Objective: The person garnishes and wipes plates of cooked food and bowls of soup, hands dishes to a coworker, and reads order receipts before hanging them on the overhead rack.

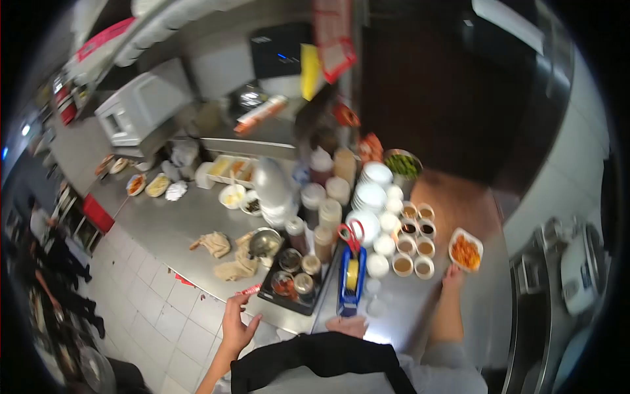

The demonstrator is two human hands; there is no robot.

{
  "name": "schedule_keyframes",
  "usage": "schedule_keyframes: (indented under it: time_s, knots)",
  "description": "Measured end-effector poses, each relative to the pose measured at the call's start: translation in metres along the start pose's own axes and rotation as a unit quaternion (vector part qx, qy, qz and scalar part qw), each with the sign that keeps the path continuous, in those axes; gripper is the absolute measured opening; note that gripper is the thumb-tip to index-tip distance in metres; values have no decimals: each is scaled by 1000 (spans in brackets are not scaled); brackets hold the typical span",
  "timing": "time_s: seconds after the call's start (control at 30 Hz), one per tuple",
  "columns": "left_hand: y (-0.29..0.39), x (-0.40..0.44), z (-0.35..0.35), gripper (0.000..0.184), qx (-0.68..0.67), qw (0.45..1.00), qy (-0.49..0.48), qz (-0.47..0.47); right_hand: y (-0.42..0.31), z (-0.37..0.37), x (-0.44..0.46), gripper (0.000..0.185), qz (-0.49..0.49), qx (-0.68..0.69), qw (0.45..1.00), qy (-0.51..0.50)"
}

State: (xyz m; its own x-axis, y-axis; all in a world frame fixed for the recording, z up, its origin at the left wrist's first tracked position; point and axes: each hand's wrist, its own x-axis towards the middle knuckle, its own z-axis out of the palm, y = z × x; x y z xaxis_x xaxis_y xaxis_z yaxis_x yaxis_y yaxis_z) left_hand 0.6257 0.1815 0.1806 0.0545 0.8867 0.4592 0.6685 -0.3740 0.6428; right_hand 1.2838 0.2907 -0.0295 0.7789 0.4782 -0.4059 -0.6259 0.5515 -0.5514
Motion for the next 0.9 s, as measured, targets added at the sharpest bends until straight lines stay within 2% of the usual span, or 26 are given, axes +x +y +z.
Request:
schedule_keyframes:
  time_s: [0.03, 0.1, 0.2, 0.27, 0.3, 0.37, 0.4, 0.47, 0.5, 0.53, 0.57, 0.67, 0.73, 0.8, 0.9]
  knots:
    - [-1, 0, -2, 53, 7, 1000, 4, 5, 4, -16, 36, 40, 13, -42, 998, -40]
    - [-4, 0, -3, 54, 12, 1000, 11, 9, -1, -10, 44, 36, 35, -101, 994, -29]
    - [-7, 1, -8, 55, 11, 1000, 7, 8, -27, 39, -9, 30, 111, -283, 953, -8]
    - [-13, -1, -8, 55, -1, 1000, 6, 5, -37, 74, -35, 18, 8, -246, 964, -104]
    - [-18, -2, -9, 54, -5, 1000, 2, 3, -43, 114, -76, 11, -53, -210, 966, -140]
    - [-28, -1, -9, 53, -17, 1000, -2, 10, -63, 199, -195, 12, -171, -199, 935, -238]
    - [-33, 0, -11, 52, -22, 1000, -5, 14, -69, 231, -224, 9, -235, -190, 888, -348]
    - [-40, 3, -15, 51, -35, 999, 0, 22, -76, 300, -343, 7, -308, -202, 784, -499]
    - [-43, 4, -17, 50, -41, 999, 1, 25, -73, 327, -388, 7, -314, -215, 755, -534]
    - [-48, 4, -21, 50, -47, 999, 3, 28, -66, 352, -432, 6, -356, -237, 698, -575]
    - [-52, 4, -25, 49, -52, 998, 6, 31, -58, 376, -468, 6, -358, -278, 655, -605]
    - [-73, -1, -46, 49, -62, 997, 22, 27, -18, 467, -537, 19, -389, -359, 512, -677]
    - [-92, -5, -67, 48, -58, 997, 39, 17, 18, 539, -558, 26, -371, -286, 546, -694]
    - [-115, -16, -91, 46, -44, 997, 55, -3, 32, 594, -585, 29, -382, -340, 576, -637]
    - [-153, -29, -132, 46, -11, 997, 70, -25, 65, 690, -559, 35, -388, -319, 684, -529]
